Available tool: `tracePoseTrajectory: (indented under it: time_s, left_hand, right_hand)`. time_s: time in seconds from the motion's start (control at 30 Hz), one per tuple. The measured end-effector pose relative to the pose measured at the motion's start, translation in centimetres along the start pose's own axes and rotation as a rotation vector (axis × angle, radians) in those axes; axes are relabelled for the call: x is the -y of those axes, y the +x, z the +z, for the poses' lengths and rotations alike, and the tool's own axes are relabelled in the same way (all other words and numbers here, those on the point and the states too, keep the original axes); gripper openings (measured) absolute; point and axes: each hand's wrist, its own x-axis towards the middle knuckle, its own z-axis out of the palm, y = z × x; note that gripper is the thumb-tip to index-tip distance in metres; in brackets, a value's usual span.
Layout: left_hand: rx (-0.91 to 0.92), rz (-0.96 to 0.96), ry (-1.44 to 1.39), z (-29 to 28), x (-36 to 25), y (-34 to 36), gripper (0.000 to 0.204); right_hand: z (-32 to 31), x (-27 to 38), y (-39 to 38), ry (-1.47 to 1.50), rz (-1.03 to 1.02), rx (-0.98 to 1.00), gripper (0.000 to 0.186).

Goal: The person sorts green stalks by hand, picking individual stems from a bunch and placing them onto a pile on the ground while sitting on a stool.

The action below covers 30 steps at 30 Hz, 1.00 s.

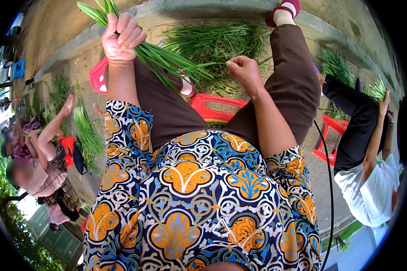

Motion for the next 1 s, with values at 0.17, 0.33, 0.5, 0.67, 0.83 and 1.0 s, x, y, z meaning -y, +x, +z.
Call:
tracePoseTrajectory:
  time_s: [0.17, 0.33, 0.5, 0.67, 0.83, 1.0]
  left_hand:
    - [-0.034, -0.003, 0.009, -0.3, -0.1, 0.0, 0.038]
    - [-0.055, 0.001, 0.007, 0.0, -0.1, 0.0, 0.038]
    - [-0.061, 0.001, 0.012, -0.1, -0.2, -0.1, 0.038]
    - [-0.070, -0.002, 0.024, -0.2, -0.1, 0.0, 0.038]
    - [-0.083, -0.004, 0.035, -0.1, -0.1, 0.1, 0.038]
    - [-0.108, -0.006, 0.048, -0.2, -0.2, 0.1, 0.038]
  right_hand:
    - [-0.9, 2.0, -2.3, -0.281, 0.027, 0.361, 0.019]
    - [0.1, 0.9, -2.5, -0.400, -0.077, 0.425, 0.026]
    - [1.0, 1.5, -2.5, -0.220, -0.117, 0.341, 0.028]
    - [1.1, 1.5, -2.3, -0.228, -0.171, 0.392, 0.023]
    - [1.4, 1.7, -2.3, -0.289, -0.158, 0.393, 0.017]
    - [1.5, 1.9, -2.3, -0.292, -0.168, 0.391, 0.015]
